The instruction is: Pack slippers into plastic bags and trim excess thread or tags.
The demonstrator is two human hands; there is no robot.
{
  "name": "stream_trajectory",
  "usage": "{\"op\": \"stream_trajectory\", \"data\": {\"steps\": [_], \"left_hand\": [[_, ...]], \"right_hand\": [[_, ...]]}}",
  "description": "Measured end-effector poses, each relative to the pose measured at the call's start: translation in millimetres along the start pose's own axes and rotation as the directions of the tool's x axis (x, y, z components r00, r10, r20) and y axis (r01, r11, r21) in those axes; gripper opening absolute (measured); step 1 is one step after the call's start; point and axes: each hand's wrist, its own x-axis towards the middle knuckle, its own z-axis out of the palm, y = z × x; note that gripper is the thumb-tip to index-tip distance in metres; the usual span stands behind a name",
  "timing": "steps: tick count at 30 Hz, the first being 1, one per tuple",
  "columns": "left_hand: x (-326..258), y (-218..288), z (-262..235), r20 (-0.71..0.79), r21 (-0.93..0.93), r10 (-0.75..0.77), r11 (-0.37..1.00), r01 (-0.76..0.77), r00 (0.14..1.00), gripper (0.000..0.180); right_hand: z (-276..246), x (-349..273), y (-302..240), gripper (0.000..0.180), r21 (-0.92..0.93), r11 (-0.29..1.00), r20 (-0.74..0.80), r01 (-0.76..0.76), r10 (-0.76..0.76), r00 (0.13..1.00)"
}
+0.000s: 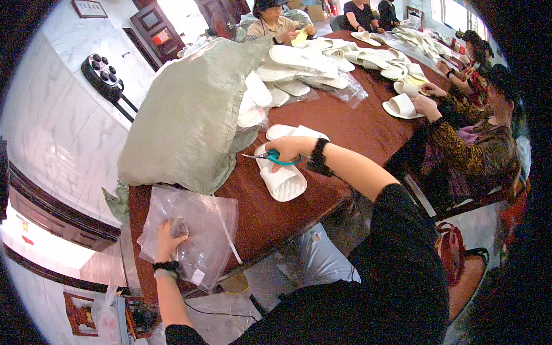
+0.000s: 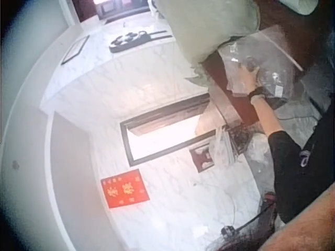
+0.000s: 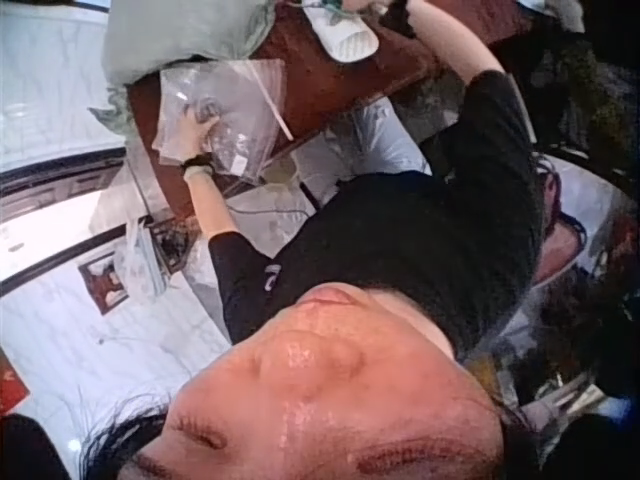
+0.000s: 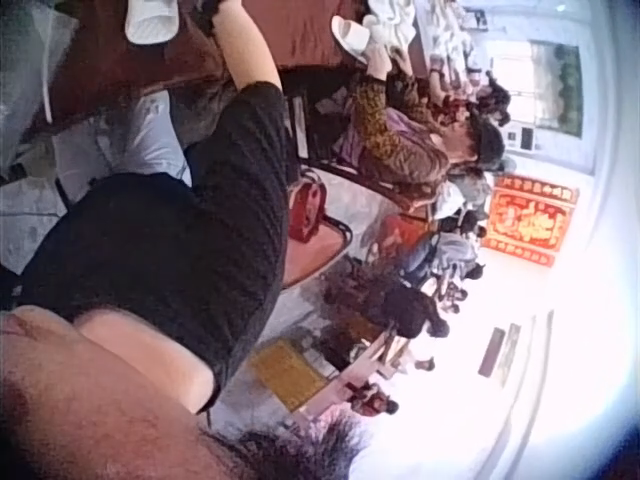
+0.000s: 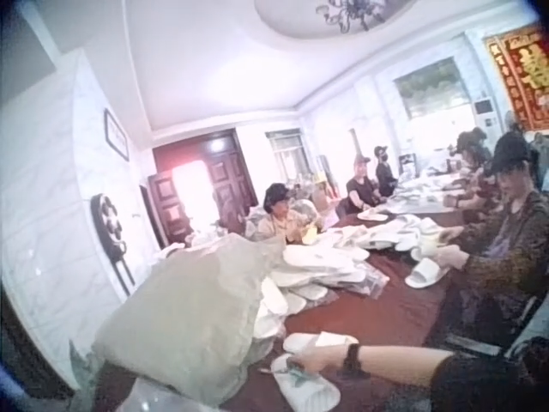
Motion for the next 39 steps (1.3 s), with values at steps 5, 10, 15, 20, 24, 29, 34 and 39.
{"op": "stream_trajectory", "data": {"steps": [5, 10, 15, 20, 24, 29, 34, 39], "left_hand": [[-28, 49, -14, -0.232, 0.067, 0.042, 0.997, -0.027, 0.972, 0.051], [-36, 60, -9, 0.013, -0.191, 0.008, 0.982, -0.005, 1.0, 0.047], [-46, 58, -1, -0.021, -0.143, 0.045, 0.989, -0.047, 0.999, 0.063], [-58, 123, -46, 0.081, -0.588, 0.208, 0.8, -0.121, 0.975, 0.095], [-76, 159, -12, -0.155, -0.853, 0.036, 0.5, -0.152, 0.987, 0.102], [-57, 148, -10, -0.359, -0.899, -0.673, 0.064, -0.433, 0.647, 0.051], [-73, 152, -37, -0.229, -0.889, -0.691, -0.138, -0.436, 0.686, 0.052], [-81, 168, -40, -0.309, -0.783, -0.78, -0.118, -0.611, 0.545, 0.047]], "right_hand": [[-12, -29, -19, 0.033, 0.903, 0.394, -0.161, 0.174, -0.065, 0.985], [-23, -33, -64, 0.04, 0.932, 0.024, -0.354, 0.361, -0.154, 0.923], [-32, -16, -161, 0.032, 0.742, -0.636, -0.243, -0.21, -0.547, 0.801], [-1, -14, -254, 0.028, 0.789, -0.612, -0.419, 0.061, -0.462, 0.781], [38, 14, -302, 0.035, 0.763, -0.633, -0.497, 0.135, -0.439, 0.749], [53, 12, -304, 0.029, 0.715, -0.675, -0.285, -0.181, -0.518, 0.806], [54, 26, -238, 0.042, 0.734, -0.587, -0.217, -0.342, -0.679, 0.701], [84, 32, -200, 0.038, 0.646, -0.706, -0.273, -0.291, -0.57, 0.775]]}}
